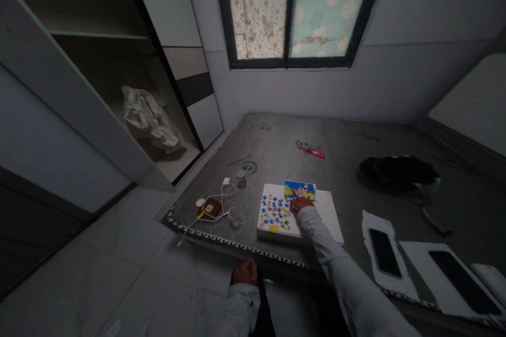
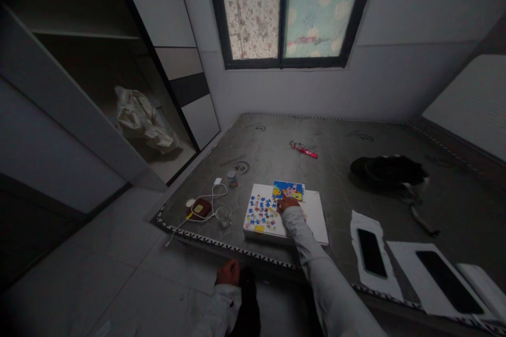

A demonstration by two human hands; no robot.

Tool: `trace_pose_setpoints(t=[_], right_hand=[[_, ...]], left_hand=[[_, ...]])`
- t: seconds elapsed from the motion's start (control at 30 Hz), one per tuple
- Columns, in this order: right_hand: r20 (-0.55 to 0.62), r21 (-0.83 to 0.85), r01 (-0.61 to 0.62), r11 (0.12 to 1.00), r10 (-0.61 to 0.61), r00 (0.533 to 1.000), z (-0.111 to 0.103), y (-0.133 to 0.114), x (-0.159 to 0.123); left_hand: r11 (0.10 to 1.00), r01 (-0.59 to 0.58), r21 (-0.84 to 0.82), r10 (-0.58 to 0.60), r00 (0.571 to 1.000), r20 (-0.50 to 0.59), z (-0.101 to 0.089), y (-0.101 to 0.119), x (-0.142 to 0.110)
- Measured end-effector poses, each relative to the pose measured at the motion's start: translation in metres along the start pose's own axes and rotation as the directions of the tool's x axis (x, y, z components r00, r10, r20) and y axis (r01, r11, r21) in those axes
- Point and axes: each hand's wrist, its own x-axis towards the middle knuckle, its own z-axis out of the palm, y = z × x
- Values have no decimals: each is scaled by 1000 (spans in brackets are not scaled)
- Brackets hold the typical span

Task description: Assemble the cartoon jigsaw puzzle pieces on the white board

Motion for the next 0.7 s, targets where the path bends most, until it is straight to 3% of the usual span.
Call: trace_pose_setpoints(t=[0.33,0.7], right_hand=[[55,-10,0,1000,1,999,-1,4,-18],[7,-43,-196,980,196,981,-13,56,-60]], left_hand=[[999,12,42,-14,999,44,2,-2,0],[995,-27,100,25,999,20,9,-5,-2]])
